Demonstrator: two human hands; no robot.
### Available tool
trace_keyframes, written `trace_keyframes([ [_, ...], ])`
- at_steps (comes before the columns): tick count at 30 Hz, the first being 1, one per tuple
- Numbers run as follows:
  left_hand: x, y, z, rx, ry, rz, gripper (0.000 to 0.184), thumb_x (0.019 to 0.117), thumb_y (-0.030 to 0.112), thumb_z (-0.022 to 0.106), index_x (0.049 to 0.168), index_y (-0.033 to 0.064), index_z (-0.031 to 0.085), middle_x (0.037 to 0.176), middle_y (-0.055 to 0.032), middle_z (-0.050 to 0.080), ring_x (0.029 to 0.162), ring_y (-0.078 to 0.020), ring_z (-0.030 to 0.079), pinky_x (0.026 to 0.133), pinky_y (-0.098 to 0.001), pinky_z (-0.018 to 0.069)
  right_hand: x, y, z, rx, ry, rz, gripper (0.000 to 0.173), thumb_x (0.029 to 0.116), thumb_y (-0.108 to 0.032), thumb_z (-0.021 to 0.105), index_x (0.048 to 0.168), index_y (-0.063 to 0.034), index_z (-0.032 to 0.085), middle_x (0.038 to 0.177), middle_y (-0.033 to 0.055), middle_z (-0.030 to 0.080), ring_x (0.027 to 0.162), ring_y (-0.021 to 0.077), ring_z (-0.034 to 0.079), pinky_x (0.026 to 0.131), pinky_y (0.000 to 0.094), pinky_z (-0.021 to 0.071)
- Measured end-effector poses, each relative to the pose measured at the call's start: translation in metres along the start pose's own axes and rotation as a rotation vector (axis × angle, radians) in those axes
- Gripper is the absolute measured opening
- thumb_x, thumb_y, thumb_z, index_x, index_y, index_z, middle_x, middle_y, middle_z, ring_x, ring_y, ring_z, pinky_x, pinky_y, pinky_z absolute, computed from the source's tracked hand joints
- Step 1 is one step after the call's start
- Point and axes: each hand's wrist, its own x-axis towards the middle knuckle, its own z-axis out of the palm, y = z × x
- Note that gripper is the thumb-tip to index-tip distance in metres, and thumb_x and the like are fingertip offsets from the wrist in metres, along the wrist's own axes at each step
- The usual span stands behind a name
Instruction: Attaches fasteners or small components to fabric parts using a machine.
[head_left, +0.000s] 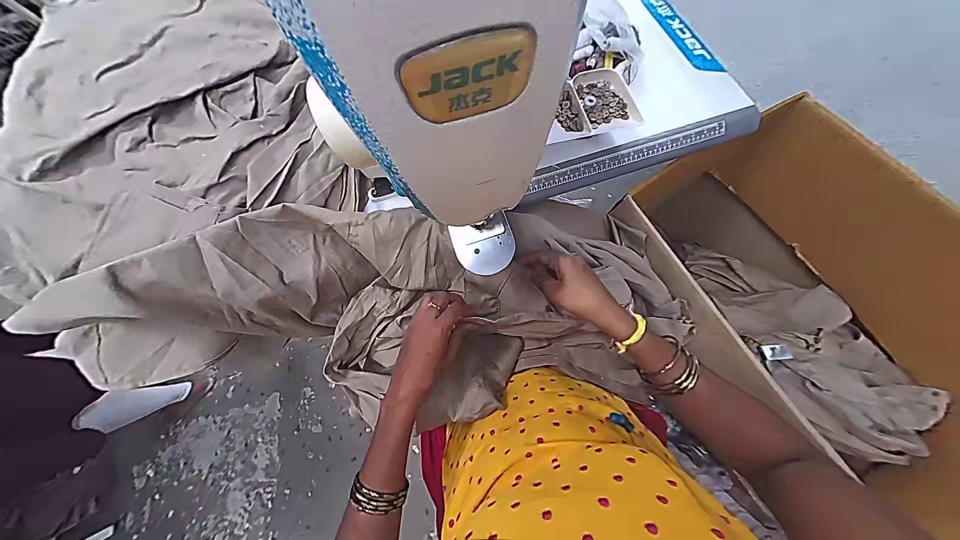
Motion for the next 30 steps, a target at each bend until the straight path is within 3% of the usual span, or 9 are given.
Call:
trace_keyframes([
  [2,0.005,0.005,-0.004,-0.093,0.013,-0.03,0.023,0.0972,0.024,0.065,0.105,0.0042,0.074,0.109,-0.0105,0.073,0.109,-0.0252,0.067,0.099,-0.0457,0.0525,-0.006,-0.001,0.008,-0.137,0.213,-0.2,0.025,0.0991,-0.017,0.062,0.117,-0.0019,0.07,0.117,0.018,0.068,0.111,0.034,0.066,0.094,0.0524,0.054],
  [3,0.008,0.011,-0.005,-0.148,0.05,-0.04,0.023,0.0971,0.026,0.066,0.103,0.0046,0.074,0.1,-0.0069,0.074,0.097,-0.0164,0.07,0.09,-0.0376,0.0562,-0.012,-0.008,0.011,-0.121,0.251,-0.279,0.025,0.1016,-0.022,0.06,0.11,-0.0017,0.073,0.11,0.0166,0.07,0.105,0.0314,0.068,0.091,0.0487,0.0563],
  [7,0.017,0.042,-0.017,-0.432,0.155,-0.123,0.015,0.0928,0.019,0.071,0.097,0.0049,0.072,0.084,0.0037,0.073,0.072,0.0032,0.065,0.067,-0.0153,0.054,-0.039,-0.042,0.014,0.068,0.037,-0.328,0.036,0.1063,-0.035,0.052,0.111,-0.0043,0.071,0.09,0.0098,0.072,0.079,0.0193,0.069,0.072,0.0389,0.0555],
  [11,0.025,0.06,-0.034,-0.715,0.22,-0.177,0.007,0.0938,0.01,0.07,0.099,0.006,0.069,0.08,0.0072,0.071,0.067,0.0019,0.064,0.062,-0.015,0.0545,-0.029,-0.061,-0.005,-0.058,0.218,-0.442,0.03,0.1052,-0.031,0.054,0.104,-0.0067,0.072,0.08,0.0072,0.069,0.066,0.0184,0.065,0.059,0.0368,0.0527],
  [15,0.052,0.065,-0.036,-0.838,0.309,-0.291,0.012,0.0947,0.008,0.066,0.096,0.0077,0.054,0.065,0.0081,0.055,0.052,0.0005,0.051,0.051,-0.0148,0.0451,0.009,-0.084,-0.036,-0.023,0.104,-0.306,0.025,0.099,-0.029,0.067,0.108,-0.0063,0.069,0.082,0.0092,0.068,0.074,0.0233,0.066,0.068,0.0456,0.0526],
  [18,0.068,0.067,-0.032,-0.89,0.373,-0.383,0.026,0.0926,0.006,0.066,0.109,0.0035,0.046,0.073,0.0043,0.054,0.059,-0.0009,0.054,0.055,-0.0157,0.0478,0.037,-0.089,-0.05,-0.02,-0.05,-0.241,0.021,0.0964,-0.027,0.071,0.105,-0.0092,0.063,0.079,0.0058,0.064,0.075,0.02,0.064,0.068,0.0436,0.0499],
  [25,0.072,0.067,-0.024,-0.94,0.442,-0.452,0.038,0.0884,0.006,0.066,0.118,0.0009,0.042,0.085,0.0014,0.056,0.07,-0.0019,0.059,0.064,-0.0165,0.0524,0.049,-0.103,-0.043,-0.016,-0.025,-0.081,0.032,0.0866,-0.032,0.081,0.099,-0.0077,0.064,0.077,0.0065,0.062,0.076,0.0226,0.062,0.068,0.047,0.0477],
  [28,0.072,0.067,-0.024,-0.914,0.437,-0.445,0.039,0.0887,0.007,0.066,0.118,0.0014,0.041,0.083,0.0031,0.054,0.065,-0.0001,0.057,0.06,-0.0148,0.0507,0.049,-0.097,-0.042,0.035,-0.019,-0.136,0.031,0.0863,-0.03,0.082,0.097,-0.0077,0.062,0.075,0.0054,0.06,0.072,0.0203,0.06,0.066,0.0438,0.0471],
  [30,0.07,0.068,-0.025,-0.872,0.428,-0.445,0.041,0.0888,0.009,0.067,0.12,0.0012,0.041,0.083,0.0023,0.054,0.064,-0.0009,0.055,0.058,-0.015,0.0486,0.047,-0.086,-0.048,0.137,-0.088,-0.246,0.023,0.0911,-0.021,0.075,0.1,-0.0066,0.06,0.076,0.0031,0.06,0.069,0.012,0.059,0.064,0.0341,0.0486],
])
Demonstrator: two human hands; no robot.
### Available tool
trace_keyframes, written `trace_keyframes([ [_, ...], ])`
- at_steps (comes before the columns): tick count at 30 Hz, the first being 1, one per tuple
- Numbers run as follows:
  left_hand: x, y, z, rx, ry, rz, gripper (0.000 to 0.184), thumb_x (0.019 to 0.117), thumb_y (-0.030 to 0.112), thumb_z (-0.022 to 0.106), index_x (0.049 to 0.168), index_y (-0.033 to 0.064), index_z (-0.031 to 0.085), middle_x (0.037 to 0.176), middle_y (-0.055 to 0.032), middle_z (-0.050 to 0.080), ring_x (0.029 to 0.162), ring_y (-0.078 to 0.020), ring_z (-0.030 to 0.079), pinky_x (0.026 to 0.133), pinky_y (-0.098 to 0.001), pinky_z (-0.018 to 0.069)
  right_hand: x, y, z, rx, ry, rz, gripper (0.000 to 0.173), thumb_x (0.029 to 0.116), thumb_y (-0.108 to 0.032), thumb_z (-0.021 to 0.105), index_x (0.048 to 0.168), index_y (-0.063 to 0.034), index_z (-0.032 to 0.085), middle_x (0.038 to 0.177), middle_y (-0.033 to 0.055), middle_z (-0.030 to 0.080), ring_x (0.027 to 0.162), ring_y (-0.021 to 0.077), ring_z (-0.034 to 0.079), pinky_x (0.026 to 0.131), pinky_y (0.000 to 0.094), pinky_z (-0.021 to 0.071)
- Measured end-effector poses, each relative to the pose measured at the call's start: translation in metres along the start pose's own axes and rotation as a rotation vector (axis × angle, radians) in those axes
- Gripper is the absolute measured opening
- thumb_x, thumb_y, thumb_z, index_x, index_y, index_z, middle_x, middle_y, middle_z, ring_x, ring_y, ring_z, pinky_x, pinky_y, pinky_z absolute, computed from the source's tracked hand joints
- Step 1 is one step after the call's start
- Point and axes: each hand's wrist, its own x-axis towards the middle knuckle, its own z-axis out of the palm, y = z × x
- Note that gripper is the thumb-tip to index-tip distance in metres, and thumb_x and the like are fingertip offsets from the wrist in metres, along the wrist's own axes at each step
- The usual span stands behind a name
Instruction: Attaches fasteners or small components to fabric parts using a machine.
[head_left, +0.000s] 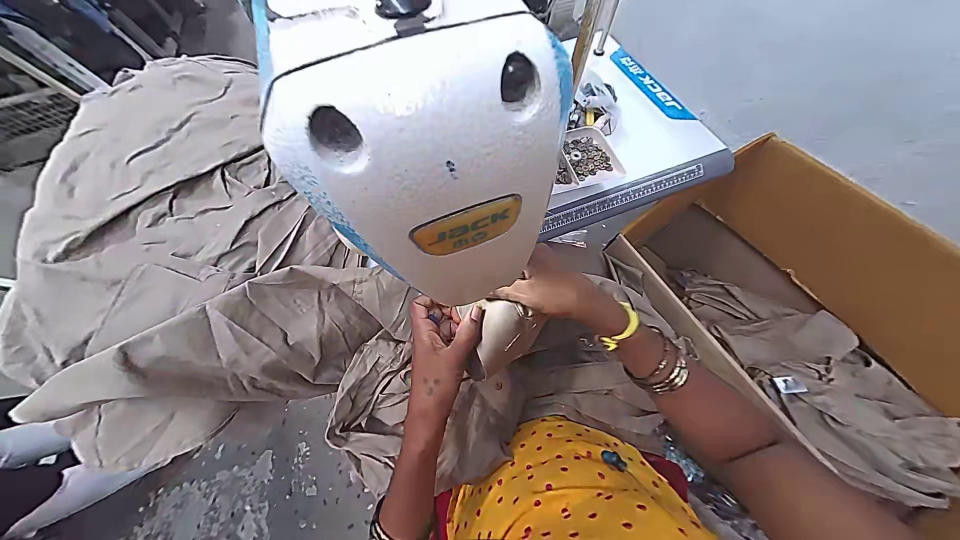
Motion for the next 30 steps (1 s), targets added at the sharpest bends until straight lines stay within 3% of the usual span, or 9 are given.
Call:
trace_keyframes([
  [4,0.003,-0.001,-0.004,0.092,0.006,0.035,0.047,0.088,0.015,0.07,0.122,-0.0009,0.043,0.085,0.0001,0.055,0.062,-0.0027,0.053,0.055,-0.0166,0.0466,-0.005,0.012,-0.012,0.139,-0.081,-0.004,0.012,0.1016,-0.013,0.061,0.11,-0.0051,0.055,0.082,0.0001,0.057,0.073,0.0041,0.056,0.07,0.0247,0.0493],
  [13,0.008,0.002,-0.007,0.134,0.012,0.029,0.044,0.091,0.017,0.068,0.122,-0.0027,0.045,0.089,-0.0003,0.056,0.066,-0.0023,0.056,0.059,-0.0175,0.0496,-0.005,0.013,-0.014,0.14,-0.056,0.022,0.02,0.1003,-0.016,0.064,0.114,-0.0056,0.053,0.081,-0.0015,0.057,0.071,0.003,0.056,0.069,0.0236,0.0495],
  [16,-0.014,0.002,-0.017,0.162,-0.082,0.078,0.03,0.0993,0.019,0.058,0.117,-0.0037,0.047,0.094,0.0008,0.061,0.076,0.0,0.064,0.069,-0.0191,0.0571,-0.004,0.029,-0.037,-0.114,0.178,-0.04,0.019,0.0993,-0.016,0.066,0.11,-0.0006,0.068,0.092,0.0074,0.07,0.079,0.0135,0.066,0.075,0.0353,0.0562],
  [18,-0.031,-0.011,-0.028,0.336,-0.206,0.179,0.045,0.0972,0.035,0.063,0.12,-0.0033,0.055,0.102,0.0007,0.067,0.091,-0.001,0.067,0.081,-0.0217,0.0578,0.002,0.055,-0.056,-0.442,0.464,-0.122,0.015,0.0994,-0.011,0.064,0.103,-0.0009,0.074,0.095,0.0158,0.07,0.085,0.0294,0.069,0.075,0.0493,0.0562],
  [20,-0.043,-0.023,-0.032,0.668,-0.271,0.328,0.065,0.0935,0.053,0.064,0.124,-0.0048,0.063,0.111,-0.0114,0.073,0.101,-0.0188,0.071,0.089,-0.0403,0.0588,0.011,0.074,-0.071,-0.686,0.566,-0.13,0.016,0.0995,-0.012,0.064,0.107,-0.0037,0.075,0.104,0.0194,0.069,0.097,0.038,0.068,0.08,0.0544,0.0552],
  [23,-0.045,-0.029,-0.022,0.919,-0.244,0.511,0.049,0.0976,0.048,0.058,0.102,0.003,0.075,0.087,-0.0135,0.074,0.078,-0.0303,0.074,0.068,-0.0507,0.0601,0.035,0.093,-0.081,-0.856,0.473,-0.148,0.03,0.0975,-0.027,0.069,0.116,-0.0041,0.074,0.117,0.0206,0.067,0.112,0.0412,0.062,0.091,0.0553,0.051],
  [25,-0.043,-0.017,-0.015,0.78,-0.243,0.5,0.045,0.1028,0.041,0.051,0.086,0.0065,0.074,0.068,-0.0044,0.069,0.063,-0.0137,0.068,0.058,-0.0339,0.0563,0.05,0.096,-0.081,-0.917,0.444,-0.177,0.037,0.0924,-0.03,0.076,0.118,-0.0032,0.073,0.118,0.0216,0.066,0.111,0.043,0.06,0.09,0.0574,0.0477],
  [27,-0.044,0.0,-0.013,0.333,-0.382,0.282,0.039,0.1064,0.035,0.05,0.084,0.0101,0.07,0.068,0.0077,0.066,0.064,0.0044,0.063,0.061,-0.0158,0.0523,0.062,0.098,-0.08,-0.982,0.428,-0.187,0.044,0.088,-0.031,0.08,0.121,-0.0031,0.071,0.122,0.0217,0.064,0.112,0.044,0.059,0.087,0.059,0.0467],
  [30,-0.044,0.005,-0.018,-0.07,-0.573,-0.044,0.029,0.1071,0.034,0.049,0.095,0.0214,0.073,0.082,0.0131,0.073,0.076,0.0037,0.069,0.073,-0.0187,0.0584,0.071,0.106,-0.078,-1.051,0.409,-0.199,0.044,0.0864,-0.028,0.082,0.122,-0.0041,0.07,0.129,0.0204,0.062,0.118,0.0444,0.056,0.088,0.0602,0.0452],
])
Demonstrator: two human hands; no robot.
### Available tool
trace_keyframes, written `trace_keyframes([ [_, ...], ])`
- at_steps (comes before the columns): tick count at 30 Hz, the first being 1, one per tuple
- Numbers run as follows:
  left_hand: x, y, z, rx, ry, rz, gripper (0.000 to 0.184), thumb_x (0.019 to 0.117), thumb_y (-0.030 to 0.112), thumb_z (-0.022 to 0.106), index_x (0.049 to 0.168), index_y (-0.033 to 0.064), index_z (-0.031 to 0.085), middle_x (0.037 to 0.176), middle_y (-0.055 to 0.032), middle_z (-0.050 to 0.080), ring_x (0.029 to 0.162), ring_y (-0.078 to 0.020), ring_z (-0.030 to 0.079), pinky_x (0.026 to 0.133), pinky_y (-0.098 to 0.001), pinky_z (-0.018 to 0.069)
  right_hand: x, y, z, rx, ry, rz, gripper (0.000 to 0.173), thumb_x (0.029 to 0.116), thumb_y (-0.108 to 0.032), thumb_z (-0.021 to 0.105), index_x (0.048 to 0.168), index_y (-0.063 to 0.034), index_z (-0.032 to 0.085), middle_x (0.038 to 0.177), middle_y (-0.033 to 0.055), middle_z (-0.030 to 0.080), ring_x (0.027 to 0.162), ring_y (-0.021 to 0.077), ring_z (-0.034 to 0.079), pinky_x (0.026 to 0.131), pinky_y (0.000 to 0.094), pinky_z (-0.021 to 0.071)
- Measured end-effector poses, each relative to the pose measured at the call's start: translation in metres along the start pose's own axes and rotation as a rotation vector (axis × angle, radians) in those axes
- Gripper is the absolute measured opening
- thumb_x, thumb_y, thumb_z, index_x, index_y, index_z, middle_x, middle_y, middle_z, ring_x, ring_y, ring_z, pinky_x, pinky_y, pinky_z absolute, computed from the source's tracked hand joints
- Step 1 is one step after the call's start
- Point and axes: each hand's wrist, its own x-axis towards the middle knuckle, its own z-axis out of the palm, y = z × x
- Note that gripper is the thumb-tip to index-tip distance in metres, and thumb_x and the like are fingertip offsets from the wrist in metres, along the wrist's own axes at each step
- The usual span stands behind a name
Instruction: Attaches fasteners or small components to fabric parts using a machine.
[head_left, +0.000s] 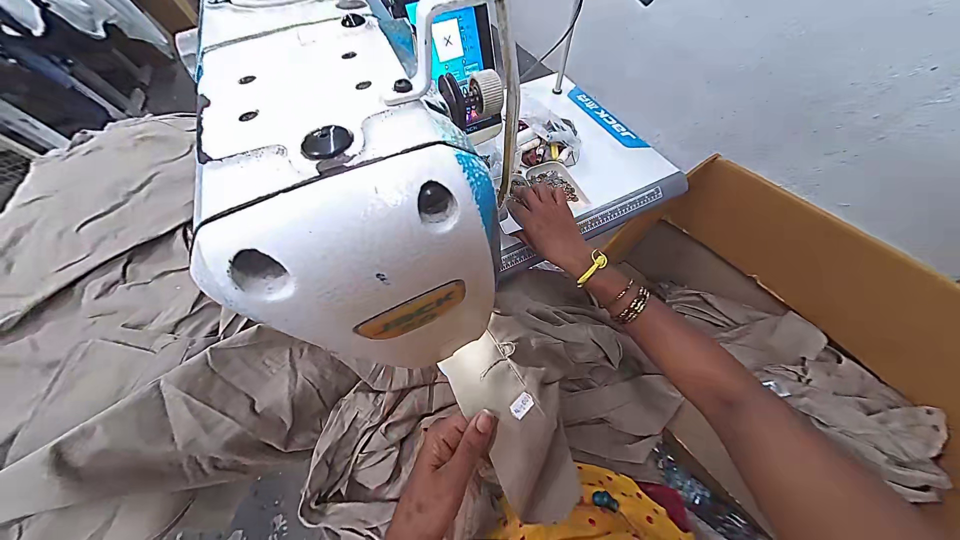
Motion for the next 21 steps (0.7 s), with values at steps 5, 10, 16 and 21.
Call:
trace_keyframes([
  [5,-0.002,-0.03,-0.016,0.799,0.187,0.1,0.049,0.1037,0.042,0.049,0.086,0.0055,0.075,0.07,-0.0027,0.068,0.064,-0.0113,0.066,0.064,-0.035,0.0564,-0.026,-0.004,-0.005,0.254,0.216,0.003,0.013,0.0954,-0.016,0.07,0.099,-0.004,0.074,0.107,0.0157,0.072,0.107,0.037,0.066,0.088,0.0536,0.051],
  [10,0.011,-0.009,-0.009,0.425,0.307,0.068,0.035,0.1025,0.038,0.055,0.086,0.0104,0.071,0.072,0.0089,0.066,0.059,0.002,0.062,0.055,-0.0173,0.0544,-0.043,-0.028,-0.044,0.758,0.131,0.242,0.012,0.0971,-0.006,0.067,0.107,-0.0023,0.071,0.09,0.0111,0.071,0.072,0.0177,0.066,0.066,0.035,0.056],
  [16,-0.011,-0.016,-0.006,0.642,0.265,0.128,0.046,0.1031,0.036,0.054,0.071,0.0068,0.069,0.057,0.0036,0.061,0.05,-0.0004,0.057,0.05,-0.0204,0.0512,-0.044,-0.076,-0.072,0.658,0.249,-0.139,0.01,0.0897,-0.01,0.072,0.089,-0.0004,0.071,0.082,0.009,0.07,0.073,0.0163,0.068,0.065,0.0324,0.0573],
  [21,-0.024,-0.034,-0.02,0.728,0.182,0.176,0.05,0.1043,0.043,0.051,0.072,0.0078,0.067,0.058,0.0019,0.063,0.052,-0.0022,0.06,0.054,-0.0206,0.0519,-0.047,-0.117,-0.071,0.32,0.44,-0.644,0.02,0.0968,-0.01,0.06,0.078,-0.0092,0.066,0.069,0.0054,0.066,0.07,0.0211,0.067,0.058,0.0318,0.0494],
])
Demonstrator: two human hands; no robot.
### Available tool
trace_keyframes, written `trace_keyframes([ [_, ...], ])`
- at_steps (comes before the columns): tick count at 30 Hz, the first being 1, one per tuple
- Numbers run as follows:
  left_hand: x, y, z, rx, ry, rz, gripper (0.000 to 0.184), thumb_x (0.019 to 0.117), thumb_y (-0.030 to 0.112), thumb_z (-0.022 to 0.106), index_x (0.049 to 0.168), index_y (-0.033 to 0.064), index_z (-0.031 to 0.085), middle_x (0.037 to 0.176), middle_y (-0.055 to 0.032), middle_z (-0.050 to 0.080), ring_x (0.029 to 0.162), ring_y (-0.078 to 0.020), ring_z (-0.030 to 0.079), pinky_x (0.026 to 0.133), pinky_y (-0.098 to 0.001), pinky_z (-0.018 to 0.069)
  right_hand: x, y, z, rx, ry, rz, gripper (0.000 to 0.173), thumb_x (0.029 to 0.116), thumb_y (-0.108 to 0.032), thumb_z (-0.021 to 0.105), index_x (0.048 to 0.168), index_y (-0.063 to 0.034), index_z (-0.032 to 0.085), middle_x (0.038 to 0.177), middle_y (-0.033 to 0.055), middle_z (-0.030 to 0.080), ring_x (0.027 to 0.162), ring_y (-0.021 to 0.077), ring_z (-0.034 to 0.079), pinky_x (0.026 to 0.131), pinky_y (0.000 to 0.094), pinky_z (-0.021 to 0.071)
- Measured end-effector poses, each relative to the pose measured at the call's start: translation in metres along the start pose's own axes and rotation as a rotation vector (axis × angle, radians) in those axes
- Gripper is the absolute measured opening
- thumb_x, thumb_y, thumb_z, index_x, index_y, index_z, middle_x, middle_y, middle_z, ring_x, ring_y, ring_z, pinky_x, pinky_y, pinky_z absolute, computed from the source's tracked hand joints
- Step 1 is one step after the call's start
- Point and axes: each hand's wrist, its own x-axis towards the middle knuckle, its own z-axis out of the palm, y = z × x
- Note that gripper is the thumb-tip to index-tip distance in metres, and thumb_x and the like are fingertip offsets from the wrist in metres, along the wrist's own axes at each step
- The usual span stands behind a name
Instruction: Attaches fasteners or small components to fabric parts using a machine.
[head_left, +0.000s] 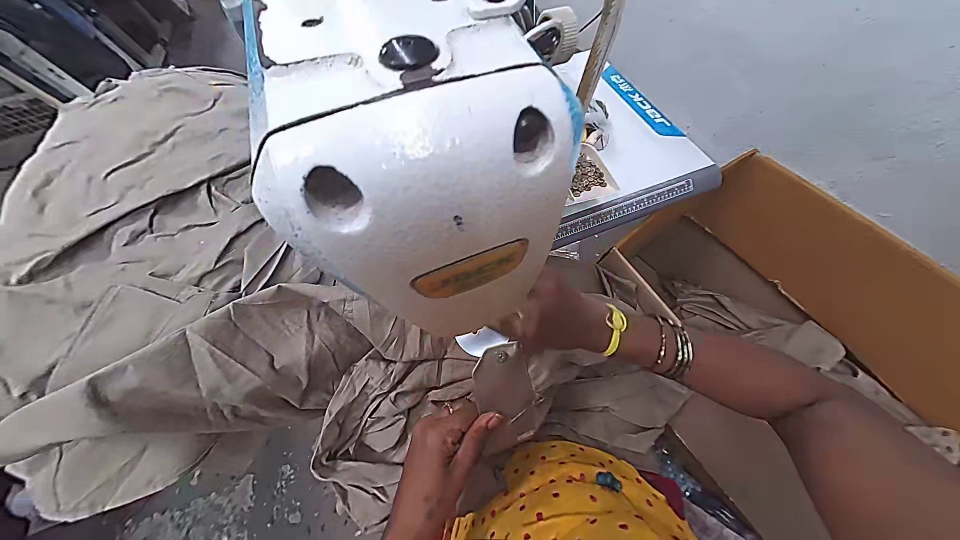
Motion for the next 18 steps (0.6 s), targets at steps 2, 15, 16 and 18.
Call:
trace_keyframes([
  [2,0.002,-0.001,0.0,-0.005,0.016,0.009,0.049,0.1043,0.042,0.05,0.073,0.0084,0.067,0.059,0.0033,0.063,0.053,-0.0003,0.06,0.055,-0.0184,0.0516,0.005,-0.001,-0.002,0.075,-0.021,0.128,0.017,0.0891,-0.01,0.066,0.073,-0.0075,0.07,0.07,0.0064,0.069,0.072,0.0202,0.069,0.059,0.0315,0.0507],
  [15,0.013,0.001,0.003,-0.31,0.044,-0.072,0.046,0.1053,0.04,0.052,0.073,0.0099,0.066,0.062,0.0081,0.061,0.058,0.0041,0.06,0.055,-0.015,0.0506,-0.006,0.015,-0.015,1.066,-0.402,1.044,0.032,0.0891,-0.019,0.077,0.104,-0.0047,0.052,0.081,-0.0048,0.06,0.071,-0.0024,0.058,0.068,0.0161,0.0514],
  [16,0.016,0.006,0.0,-0.413,0.039,-0.135,0.042,0.1055,0.036,0.053,0.075,0.012,0.067,0.062,0.0095,0.063,0.056,0.0024,0.062,0.053,-0.0172,0.0545,-0.012,0.021,-0.019,1.06,-0.505,1.035,0.037,0.0903,-0.026,0.076,0.11,-0.0028,0.056,0.085,-0.0045,0.064,0.075,-0.0026,0.061,0.072,0.0179,0.0531],
  [18,0.024,0.017,-0.007,-0.578,0.013,-0.274,0.036,0.1062,0.027,0.051,0.077,0.0145,0.067,0.062,0.0103,0.063,0.052,-0.0014,0.062,0.05,-0.0212,0.0571,-0.018,0.023,-0.024,1.017,-0.642,1.042,0.028,0.093,-0.034,0.074,0.099,-0.0077,0.065,0.076,-0.0093,0.06,0.069,-0.0047,0.054,0.067,0.0174,0.0454],
])
